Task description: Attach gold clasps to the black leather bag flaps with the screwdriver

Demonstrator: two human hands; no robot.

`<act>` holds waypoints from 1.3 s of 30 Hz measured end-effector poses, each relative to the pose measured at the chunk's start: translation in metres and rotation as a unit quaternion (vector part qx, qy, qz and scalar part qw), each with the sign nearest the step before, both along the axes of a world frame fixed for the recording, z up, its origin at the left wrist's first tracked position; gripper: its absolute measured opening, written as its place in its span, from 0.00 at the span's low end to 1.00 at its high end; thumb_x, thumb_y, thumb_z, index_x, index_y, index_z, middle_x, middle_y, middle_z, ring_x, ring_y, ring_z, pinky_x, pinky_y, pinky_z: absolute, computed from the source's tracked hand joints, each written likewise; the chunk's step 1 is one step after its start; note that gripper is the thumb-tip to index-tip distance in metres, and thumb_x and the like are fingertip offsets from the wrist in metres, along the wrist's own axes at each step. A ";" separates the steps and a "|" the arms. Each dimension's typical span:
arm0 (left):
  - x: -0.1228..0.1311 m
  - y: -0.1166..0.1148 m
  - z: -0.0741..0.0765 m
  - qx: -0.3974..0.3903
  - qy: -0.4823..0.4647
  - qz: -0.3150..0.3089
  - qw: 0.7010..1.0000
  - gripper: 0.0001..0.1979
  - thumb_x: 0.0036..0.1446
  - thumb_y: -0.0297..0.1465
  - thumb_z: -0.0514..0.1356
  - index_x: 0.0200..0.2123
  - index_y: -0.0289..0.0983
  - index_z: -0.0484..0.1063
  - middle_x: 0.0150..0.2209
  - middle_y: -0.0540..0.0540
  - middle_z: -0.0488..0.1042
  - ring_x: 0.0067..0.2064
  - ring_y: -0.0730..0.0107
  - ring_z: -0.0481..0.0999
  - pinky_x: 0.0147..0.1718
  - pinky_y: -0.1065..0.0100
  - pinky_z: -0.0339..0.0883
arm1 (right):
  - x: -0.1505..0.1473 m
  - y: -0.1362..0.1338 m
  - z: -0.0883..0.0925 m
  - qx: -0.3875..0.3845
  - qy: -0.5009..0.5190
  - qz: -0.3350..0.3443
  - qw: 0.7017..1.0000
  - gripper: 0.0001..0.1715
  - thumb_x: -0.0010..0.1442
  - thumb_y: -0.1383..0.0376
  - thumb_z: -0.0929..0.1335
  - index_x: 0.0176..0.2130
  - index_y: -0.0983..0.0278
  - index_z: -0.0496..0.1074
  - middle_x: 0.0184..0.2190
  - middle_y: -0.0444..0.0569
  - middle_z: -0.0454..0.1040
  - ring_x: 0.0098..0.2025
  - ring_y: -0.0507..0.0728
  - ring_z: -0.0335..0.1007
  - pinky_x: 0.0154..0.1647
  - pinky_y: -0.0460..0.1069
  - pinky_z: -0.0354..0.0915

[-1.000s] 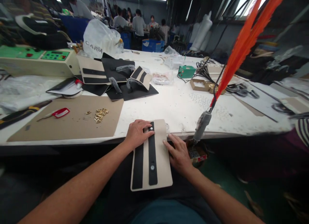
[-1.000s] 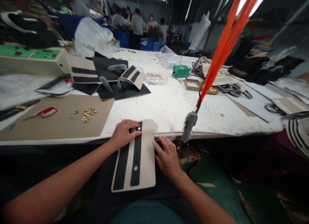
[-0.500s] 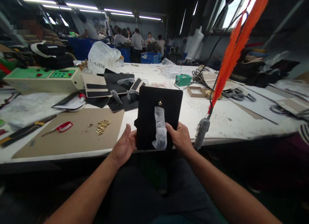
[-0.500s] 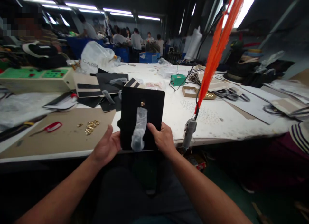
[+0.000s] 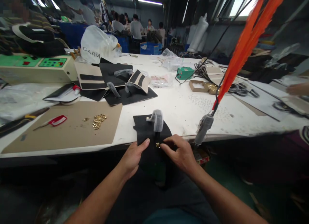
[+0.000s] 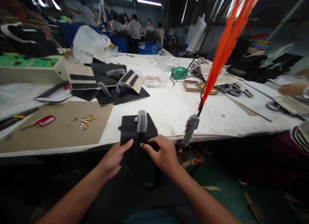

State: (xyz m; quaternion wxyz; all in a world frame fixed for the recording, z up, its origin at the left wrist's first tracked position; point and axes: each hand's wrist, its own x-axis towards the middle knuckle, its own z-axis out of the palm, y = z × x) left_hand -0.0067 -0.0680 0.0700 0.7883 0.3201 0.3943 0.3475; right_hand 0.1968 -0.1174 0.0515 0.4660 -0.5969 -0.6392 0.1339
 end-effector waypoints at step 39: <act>-0.010 -0.038 -0.044 -0.090 -0.002 0.057 0.994 0.19 0.59 0.36 0.71 0.51 0.33 0.81 0.47 0.36 0.85 0.51 0.47 0.85 0.56 0.53 0.76 | 0.015 -0.014 -0.032 0.059 -0.021 0.045 0.997 0.13 0.68 0.63 0.73 0.52 0.59 0.76 0.42 0.51 0.77 0.42 0.59 0.76 0.44 0.54 0.73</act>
